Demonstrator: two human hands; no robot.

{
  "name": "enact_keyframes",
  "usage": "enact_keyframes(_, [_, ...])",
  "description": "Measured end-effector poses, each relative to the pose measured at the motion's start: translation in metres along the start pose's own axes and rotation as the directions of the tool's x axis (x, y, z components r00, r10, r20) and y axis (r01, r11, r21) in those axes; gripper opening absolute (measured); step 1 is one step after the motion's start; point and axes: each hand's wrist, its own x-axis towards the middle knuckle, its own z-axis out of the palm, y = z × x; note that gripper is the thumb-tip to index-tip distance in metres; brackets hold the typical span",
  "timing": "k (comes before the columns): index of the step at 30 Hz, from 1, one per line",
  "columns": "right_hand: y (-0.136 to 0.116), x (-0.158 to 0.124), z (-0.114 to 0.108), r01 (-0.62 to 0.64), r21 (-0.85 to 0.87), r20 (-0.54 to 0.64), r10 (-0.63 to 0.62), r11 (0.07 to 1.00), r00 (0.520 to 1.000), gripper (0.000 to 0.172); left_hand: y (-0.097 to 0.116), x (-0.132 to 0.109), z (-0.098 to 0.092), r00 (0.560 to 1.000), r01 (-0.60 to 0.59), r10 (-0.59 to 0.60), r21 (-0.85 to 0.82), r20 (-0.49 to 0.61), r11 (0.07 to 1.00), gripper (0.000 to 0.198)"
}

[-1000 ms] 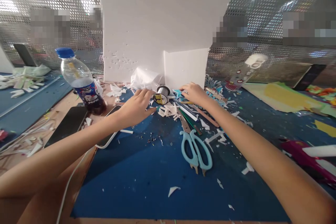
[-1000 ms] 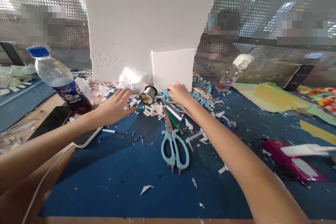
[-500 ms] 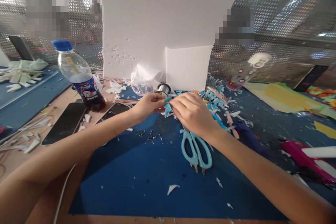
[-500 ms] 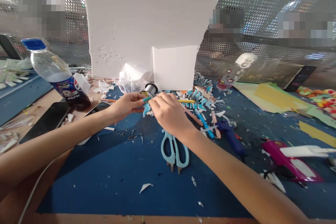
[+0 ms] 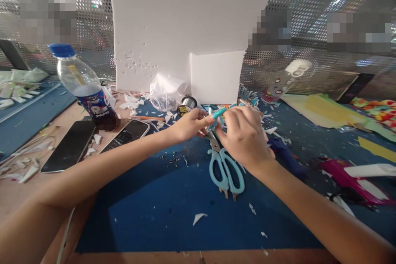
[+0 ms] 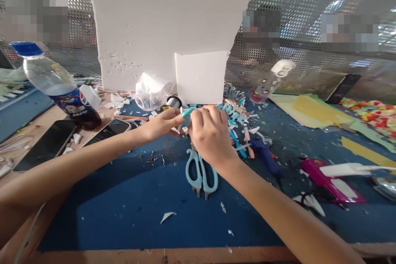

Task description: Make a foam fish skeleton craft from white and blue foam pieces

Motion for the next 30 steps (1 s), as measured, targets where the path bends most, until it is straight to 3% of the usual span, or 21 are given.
enact_keyframes(6, [-0.002, 0.007, -0.008, -0.090, 0.004, -0.122, 0.090, 0.996, 0.988, 0.027, 0.016, 0.009, 0.004, 0.977, -0.169, 0.182, 0.115, -0.115, 0.979, 0.024])
enact_keyframes(10, [0.007, 0.006, -0.010, -0.038, 0.217, -0.176, 0.077, 0.975, 0.981, 0.039, 0.028, 0.000, -0.018, 0.939, -0.258, 0.324, 0.388, -0.114, 0.885, 0.021])
enact_keyframes(12, [0.012, 0.005, -0.008, -0.050, 0.383, -0.166, 0.122, 0.922, 0.979, 0.044, 0.037, -0.006, -0.033, 0.912, -0.287, 0.384, 0.450, -0.141, 0.846, 0.018])
enact_keyframes(14, [0.016, 0.003, -0.003, -0.128, 0.565, -0.025, 0.172, 0.815, 0.985, 0.033, 0.046, -0.012, -0.046, 0.880, -0.276, 0.426, 0.505, -0.209, 0.818, 0.017])
enact_keyframes(16, [0.016, 0.003, 0.006, -0.248, 0.697, 0.273, 0.070, 0.673, 0.959, 0.018, 0.055, -0.016, -0.057, 0.836, -0.306, 0.469, 0.467, -0.285, 0.830, 0.017])
enact_keyframes(17, [0.014, 0.003, 0.011, -0.312, 0.729, 0.429, -0.052, 0.610, 0.902, 0.019, 0.058, -0.017, -0.060, 0.818, -0.320, 0.483, 0.451, -0.313, 0.833, 0.018])
enact_keyframes(18, [0.011, 0.004, 0.018, -0.373, 0.729, 0.564, -0.195, 0.574, 0.803, 0.023, 0.061, -0.017, -0.062, 0.804, -0.338, 0.497, 0.437, -0.326, 0.834, 0.018])
enact_keyframes(19, [0.006, 0.005, 0.025, -0.389, 0.727, 0.611, -0.276, 0.566, 0.742, 0.027, 0.062, -0.018, -0.063, 0.797, -0.356, 0.508, 0.426, -0.328, 0.832, 0.019])
enact_keyframes(20, [0.002, 0.006, 0.032, -0.395, 0.724, 0.628, -0.306, 0.565, 0.715, 0.029, 0.062, -0.018, -0.063, 0.794, -0.368, 0.516, 0.421, -0.322, 0.829, 0.019])
enact_keyframes(22, [-0.008, 0.010, 0.047, -0.405, 0.704, 0.646, -0.289, 0.583, 0.707, 0.027, 0.060, -0.018, -0.060, 0.801, -0.371, 0.518, 0.431, -0.300, 0.822, 0.019])
enact_keyframes(24, [-0.015, 0.013, 0.062, -0.404, 0.683, 0.646, -0.245, 0.609, 0.723, 0.018, 0.056, -0.017, -0.057, 0.813, -0.343, 0.506, 0.467, -0.287, 0.815, 0.018])
enact_keyframes(30, [-0.020, 0.027, 0.093, -0.338, 0.654, 0.603, -0.196, 0.677, 0.773, 0.015, 0.044, -0.014, -0.052, 0.850, -0.304, 0.453, 0.452, -0.268, 0.839, 0.017])
